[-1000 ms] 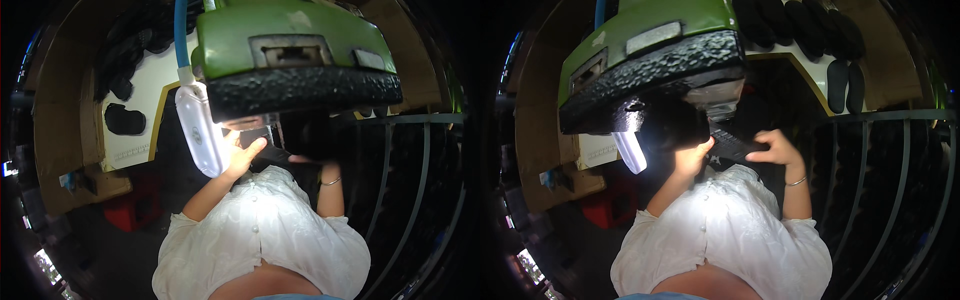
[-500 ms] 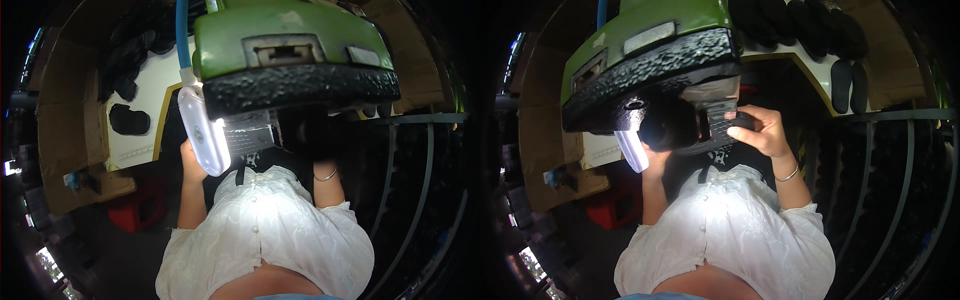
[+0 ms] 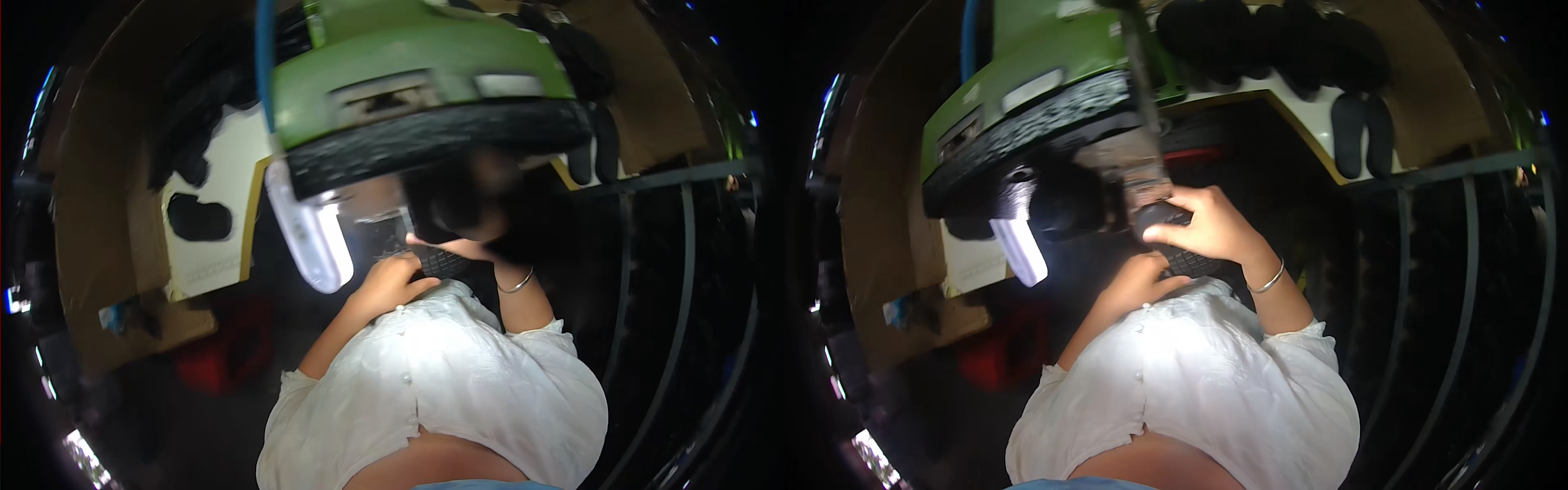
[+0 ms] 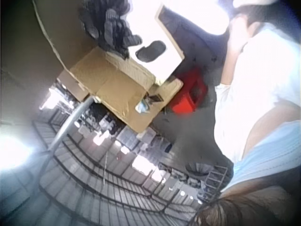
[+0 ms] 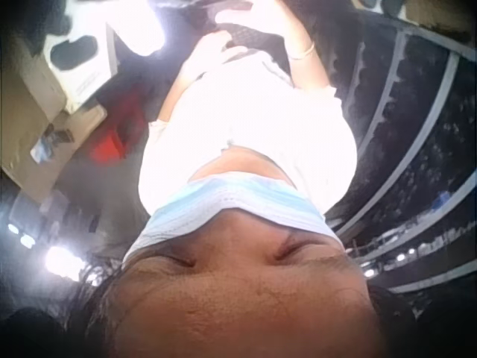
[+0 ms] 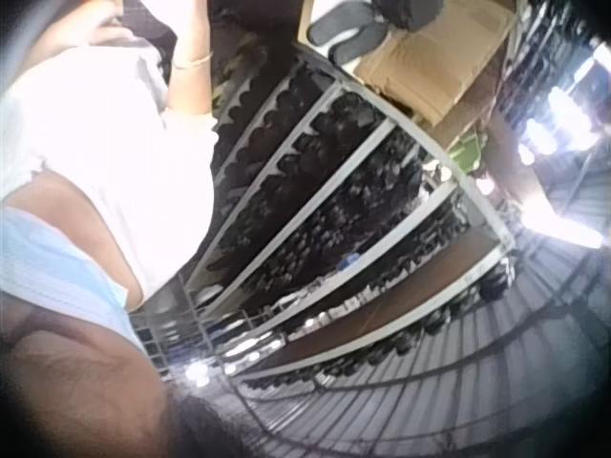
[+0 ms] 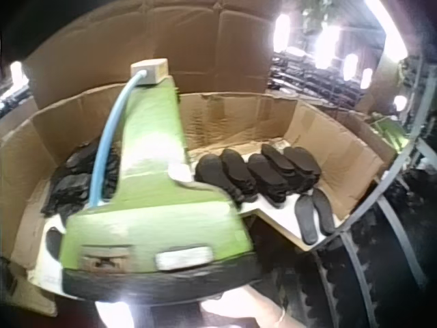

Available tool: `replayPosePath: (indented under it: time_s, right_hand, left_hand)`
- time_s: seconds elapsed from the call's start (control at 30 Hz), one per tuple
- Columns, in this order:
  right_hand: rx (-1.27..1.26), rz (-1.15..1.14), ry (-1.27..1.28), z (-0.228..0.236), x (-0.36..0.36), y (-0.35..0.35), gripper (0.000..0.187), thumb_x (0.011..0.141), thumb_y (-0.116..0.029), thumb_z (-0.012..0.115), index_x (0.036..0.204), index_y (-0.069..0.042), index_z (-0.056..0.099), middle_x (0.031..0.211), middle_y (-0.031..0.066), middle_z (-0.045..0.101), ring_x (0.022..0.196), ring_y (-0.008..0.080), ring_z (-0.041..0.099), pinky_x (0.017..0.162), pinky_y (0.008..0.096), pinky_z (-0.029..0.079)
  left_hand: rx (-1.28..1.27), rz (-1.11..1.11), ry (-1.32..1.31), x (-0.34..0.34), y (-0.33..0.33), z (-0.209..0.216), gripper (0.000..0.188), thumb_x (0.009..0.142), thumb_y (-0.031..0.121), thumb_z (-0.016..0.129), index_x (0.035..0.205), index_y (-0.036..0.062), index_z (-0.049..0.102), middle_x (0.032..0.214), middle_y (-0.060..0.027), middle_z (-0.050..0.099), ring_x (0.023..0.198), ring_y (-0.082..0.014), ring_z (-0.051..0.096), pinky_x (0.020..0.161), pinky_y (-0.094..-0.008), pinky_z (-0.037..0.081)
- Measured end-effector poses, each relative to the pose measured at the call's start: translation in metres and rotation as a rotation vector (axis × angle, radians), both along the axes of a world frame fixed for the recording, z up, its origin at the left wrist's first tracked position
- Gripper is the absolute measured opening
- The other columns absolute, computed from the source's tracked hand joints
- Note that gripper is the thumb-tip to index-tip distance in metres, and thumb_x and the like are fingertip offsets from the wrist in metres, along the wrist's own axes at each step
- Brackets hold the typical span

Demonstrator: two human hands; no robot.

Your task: The person repeatedly presses black shoe parts against a rotating green grinding machine to smooth their surfaces. They handle the parts one at a time, rotating them to treat different areas, and place the finished pieces on a white board nearby.

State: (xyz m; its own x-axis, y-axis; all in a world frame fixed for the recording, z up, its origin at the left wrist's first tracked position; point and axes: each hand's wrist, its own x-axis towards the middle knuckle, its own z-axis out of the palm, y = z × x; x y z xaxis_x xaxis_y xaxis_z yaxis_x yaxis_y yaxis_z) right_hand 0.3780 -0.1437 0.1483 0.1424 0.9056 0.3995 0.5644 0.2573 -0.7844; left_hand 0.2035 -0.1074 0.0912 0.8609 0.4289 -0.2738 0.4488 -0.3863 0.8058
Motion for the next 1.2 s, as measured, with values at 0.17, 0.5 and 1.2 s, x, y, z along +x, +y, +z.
replayPosePath:
  time_s: [0.17,0.5,1.2]
  right_hand:
    - [0.229,-0.751,0.291,0.015,0.099,-0.035,0.028,0.077,-0.004,0.070,0.101,0.004,0.059,0.084,0.0066,0.063,0.075,0.0090,0.058,0.068,0.0197,0.047]
    - [-0.189,-0.872,-0.376,-0.086,0.287,-0.103,0.040,0.088,-0.028,0.057,0.117,-0.001,0.055,0.124,0.0141,0.053,0.120,0.0251,0.047,0.099,0.0325,0.035]
    - [-0.689,0.397,1.264,-0.143,-0.003,-0.046,0.057,0.078,-0.020,0.069,0.124,0.004,0.046,0.119,0.0158,0.055,0.107,0.0192,0.053,0.095,0.0321,0.039]
  left_hand:
    - [0.322,0.536,-0.230,-0.042,0.045,-0.030,0.023,0.078,0.013,0.067,0.097,0.0001,0.064,0.090,-0.0095,0.066,0.082,-0.0193,0.062,0.074,-0.0322,0.048]
    - [1.003,0.856,0.259,-0.187,0.162,-0.059,0.060,0.078,0.032,0.065,0.117,-0.0093,0.048,0.119,-0.0259,0.051,0.114,-0.0401,0.045,0.099,-0.0439,0.033]
    - [-0.682,0.525,-0.580,0.007,0.003,0.050,0.027,0.076,0.013,0.073,0.098,0.0009,0.062,0.088,-0.0044,0.063,0.079,-0.0104,0.059,0.071,-0.0244,0.049]
